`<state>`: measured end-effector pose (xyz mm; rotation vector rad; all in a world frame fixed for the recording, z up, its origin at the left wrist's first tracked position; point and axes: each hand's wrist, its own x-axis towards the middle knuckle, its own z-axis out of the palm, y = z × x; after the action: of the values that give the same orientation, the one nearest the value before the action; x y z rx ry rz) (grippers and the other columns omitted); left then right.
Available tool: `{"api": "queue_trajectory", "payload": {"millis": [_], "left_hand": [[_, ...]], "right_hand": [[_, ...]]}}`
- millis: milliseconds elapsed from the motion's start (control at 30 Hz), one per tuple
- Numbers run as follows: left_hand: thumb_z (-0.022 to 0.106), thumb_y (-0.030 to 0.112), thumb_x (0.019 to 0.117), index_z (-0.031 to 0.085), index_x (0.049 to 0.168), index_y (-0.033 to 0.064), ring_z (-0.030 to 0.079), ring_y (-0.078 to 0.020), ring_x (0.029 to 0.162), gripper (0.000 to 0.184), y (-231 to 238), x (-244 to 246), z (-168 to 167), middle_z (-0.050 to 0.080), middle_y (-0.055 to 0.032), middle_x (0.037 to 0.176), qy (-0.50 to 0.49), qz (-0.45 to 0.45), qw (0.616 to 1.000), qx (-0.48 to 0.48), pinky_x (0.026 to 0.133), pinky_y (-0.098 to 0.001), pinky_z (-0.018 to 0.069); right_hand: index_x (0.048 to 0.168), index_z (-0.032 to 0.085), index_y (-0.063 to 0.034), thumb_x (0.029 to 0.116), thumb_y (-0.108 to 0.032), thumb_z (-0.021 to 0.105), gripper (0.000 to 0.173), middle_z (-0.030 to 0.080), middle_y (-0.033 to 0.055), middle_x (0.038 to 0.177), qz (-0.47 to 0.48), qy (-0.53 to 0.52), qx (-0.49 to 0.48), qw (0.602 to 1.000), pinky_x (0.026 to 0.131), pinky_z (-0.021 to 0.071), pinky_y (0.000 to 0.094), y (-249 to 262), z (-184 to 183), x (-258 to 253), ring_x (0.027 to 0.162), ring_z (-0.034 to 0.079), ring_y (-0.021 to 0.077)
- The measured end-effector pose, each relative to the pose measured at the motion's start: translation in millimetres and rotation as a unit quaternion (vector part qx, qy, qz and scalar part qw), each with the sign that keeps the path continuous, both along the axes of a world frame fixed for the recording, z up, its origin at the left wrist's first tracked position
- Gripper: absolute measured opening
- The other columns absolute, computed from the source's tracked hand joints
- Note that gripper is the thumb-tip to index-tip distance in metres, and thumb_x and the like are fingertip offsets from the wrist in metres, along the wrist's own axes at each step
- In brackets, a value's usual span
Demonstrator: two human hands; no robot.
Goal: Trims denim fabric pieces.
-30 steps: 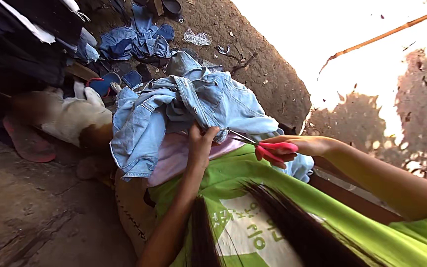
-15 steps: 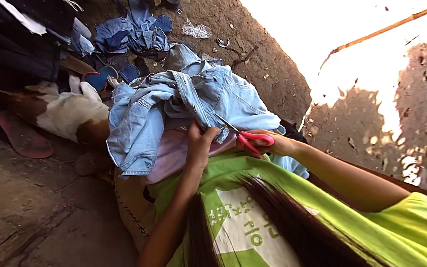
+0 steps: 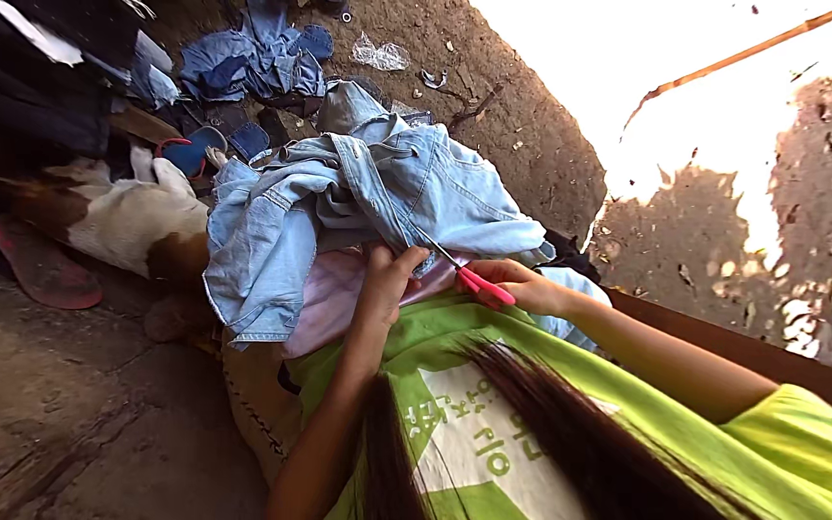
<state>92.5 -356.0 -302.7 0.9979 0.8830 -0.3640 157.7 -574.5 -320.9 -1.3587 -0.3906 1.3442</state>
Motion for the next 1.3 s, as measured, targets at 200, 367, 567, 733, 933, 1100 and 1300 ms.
{"api": "queue_trajectory", "payload": {"millis": [200, 367, 567, 733, 933, 1100, 1300], "left_hand": [[0.059, -0.004, 0.0968, 0.057, 0.108, 0.0070, 0.061, -0.0028, 0.061, 0.016, 0, -3, 5, 0.065, -0.0003, 0.082, -0.002, 0.014, 1.000, 0.003, 0.054, -0.0165, 0.0513], [0.059, -0.007, 0.0935, 0.056, 0.110, 0.0069, 0.059, -0.0022, 0.060, 0.021, 0, -5, 3, 0.065, 0.0005, 0.081, -0.033, 0.025, 0.999, 0.004, 0.053, -0.0158, 0.0504], [0.059, -0.008, 0.0919, 0.054, 0.115, 0.0057, 0.063, -0.0035, 0.064, 0.027, 0, -6, 2, 0.066, -0.0001, 0.085, -0.053, 0.030, 0.998, -0.002, 0.057, -0.0174, 0.0541], [0.058, -0.009, 0.0915, 0.051, 0.119, 0.0067, 0.063, -0.0039, 0.065, 0.033, 0, -7, 3, 0.066, 0.0000, 0.087, -0.060, 0.039, 0.997, -0.010, 0.058, -0.0178, 0.0549], [0.058, -0.010, 0.0906, 0.051, 0.118, 0.0059, 0.064, -0.0042, 0.064, 0.032, -1, -8, 2, 0.066, -0.0002, 0.086, -0.073, 0.050, 0.996, -0.014, 0.058, -0.0187, 0.0561], [0.060, -0.009, 0.0879, 0.049, 0.124, 0.0057, 0.065, -0.0048, 0.070, 0.041, -3, -10, 2, 0.066, -0.0006, 0.090, -0.084, 0.033, 0.996, -0.012, 0.061, -0.0195, 0.0567], [0.061, -0.010, 0.0868, 0.048, 0.125, 0.0053, 0.066, -0.0043, 0.073, 0.043, -2, -12, 1, 0.067, 0.0000, 0.093, -0.100, 0.037, 0.994, -0.007, 0.065, -0.0202, 0.0579]], "right_hand": [[0.110, 0.065, -0.0131, 0.0985, -0.055, 0.050, 0.046, 0.057, -0.0196, 0.081, -0.013, 0.014, 0.025, 1.000, 0.060, 0.0397, 0.0086, 3, -8, -4, 0.068, 0.049, -0.0117], [0.107, 0.067, -0.0173, 0.0983, -0.054, 0.057, 0.039, 0.056, -0.0201, 0.071, -0.052, 0.063, 0.089, 0.993, 0.055, 0.0406, 0.0097, 0, -11, -14, 0.060, 0.049, -0.0102], [0.109, 0.066, -0.0170, 0.0975, -0.055, 0.058, 0.040, 0.059, -0.0185, 0.072, -0.059, 0.104, 0.087, 0.989, 0.055, 0.0433, 0.0106, 5, -5, -17, 0.060, 0.053, -0.0085], [0.106, 0.066, -0.0151, 0.0986, -0.047, 0.060, 0.034, 0.059, -0.0187, 0.069, -0.086, 0.082, 0.102, 0.988, 0.053, 0.0440, 0.0111, 11, -7, -23, 0.057, 0.053, -0.0081], [0.109, 0.064, -0.0144, 0.0996, -0.039, 0.061, 0.027, 0.061, -0.0170, 0.071, -0.096, 0.100, 0.092, 0.986, 0.056, 0.0468, 0.0129, 13, -2, -28, 0.058, 0.056, -0.0059], [0.103, 0.064, -0.0162, 0.0981, -0.050, 0.059, 0.035, 0.059, -0.0175, 0.067, -0.100, 0.090, 0.086, 0.987, 0.052, 0.0444, 0.0115, 15, -1, -27, 0.055, 0.054, -0.0071], [0.105, 0.064, -0.0167, 0.0992, -0.051, 0.057, 0.035, 0.061, -0.0163, 0.068, -0.095, 0.106, 0.089, 0.986, 0.054, 0.0465, 0.0118, 17, 4, -26, 0.056, 0.056, -0.0063]]}}
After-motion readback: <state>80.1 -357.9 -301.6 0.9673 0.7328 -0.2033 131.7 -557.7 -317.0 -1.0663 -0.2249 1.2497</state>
